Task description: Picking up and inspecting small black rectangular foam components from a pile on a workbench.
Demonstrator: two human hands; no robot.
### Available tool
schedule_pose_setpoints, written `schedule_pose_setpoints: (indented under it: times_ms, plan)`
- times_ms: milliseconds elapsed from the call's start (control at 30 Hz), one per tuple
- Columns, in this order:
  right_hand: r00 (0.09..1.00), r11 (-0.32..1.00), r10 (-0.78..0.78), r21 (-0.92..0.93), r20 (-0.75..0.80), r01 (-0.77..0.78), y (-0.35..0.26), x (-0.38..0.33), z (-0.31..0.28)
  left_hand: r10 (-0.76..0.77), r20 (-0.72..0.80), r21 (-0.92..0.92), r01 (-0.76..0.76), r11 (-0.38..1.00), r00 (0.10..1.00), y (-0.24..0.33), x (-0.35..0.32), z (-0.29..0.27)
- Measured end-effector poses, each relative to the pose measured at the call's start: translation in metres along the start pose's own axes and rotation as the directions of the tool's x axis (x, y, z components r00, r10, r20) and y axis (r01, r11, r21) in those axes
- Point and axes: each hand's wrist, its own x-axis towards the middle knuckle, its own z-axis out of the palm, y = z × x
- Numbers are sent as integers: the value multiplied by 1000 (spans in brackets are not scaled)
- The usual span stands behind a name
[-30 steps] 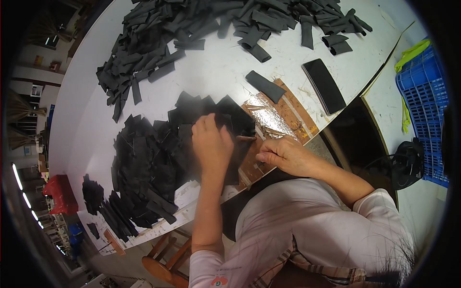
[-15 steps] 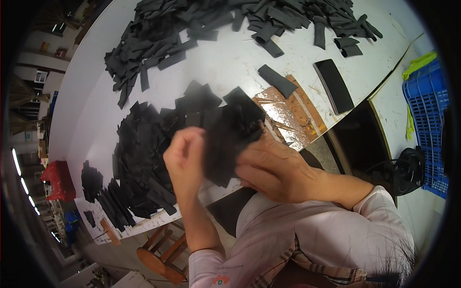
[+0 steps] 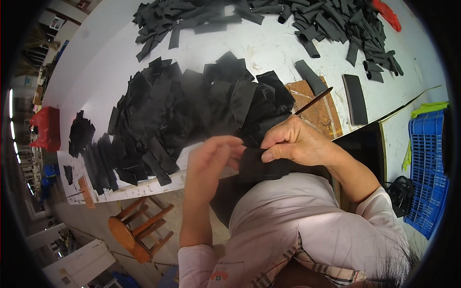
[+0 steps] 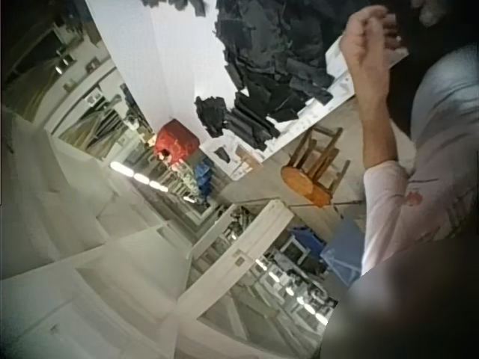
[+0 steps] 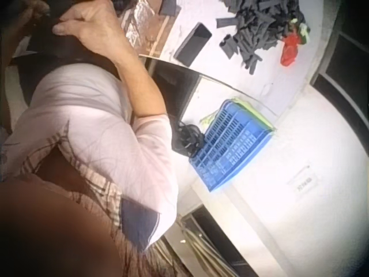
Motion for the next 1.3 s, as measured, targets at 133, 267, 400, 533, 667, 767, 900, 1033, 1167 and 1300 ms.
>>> schedule_pose_setpoints:
  times_ms: [133,267,400,533,667,767,900,1033,1167,1300]
  plan:
    - [998,996,-5,-90,61,11,1,0,-3,-115,165,-49,125,991,980,13,4,-7]
    - [996,990,-39,-131,82,49,2,2,-2,-163,228,142,133,981,960,24,3,-4]
    - [985,967,-102,-220,137,131,-6,6,1,-136,204,343,59,937,970,17,0,-4]
    - [742,529,-607,-842,-285,109,-9,9,24,159,-116,401,-100,911,980,-9,-1,14]
    - [883,932,-299,-310,-361,189,-3,-4,39,306,-307,220,-246,944,901,-33,2,46]
    - [864,963,-255,-190,-434,189,5,0,39,541,-310,469,-369,802,782,-26,1,53]
    - [820,775,-466,-601,-332,197,6,12,43,784,-282,750,-383,539,553,-36,8,52]
    - [778,737,-511,-651,-364,179,14,22,46,190,-440,-200,-302,932,878,-39,13,40]
    - [903,996,-73,19,-423,89,10,11,34,67,89,-697,14,717,994,-24,8,19]
    - [980,681,175,730,-91,-53,25,4,32,-14,34,-472,28,881,999,-28,4,24]
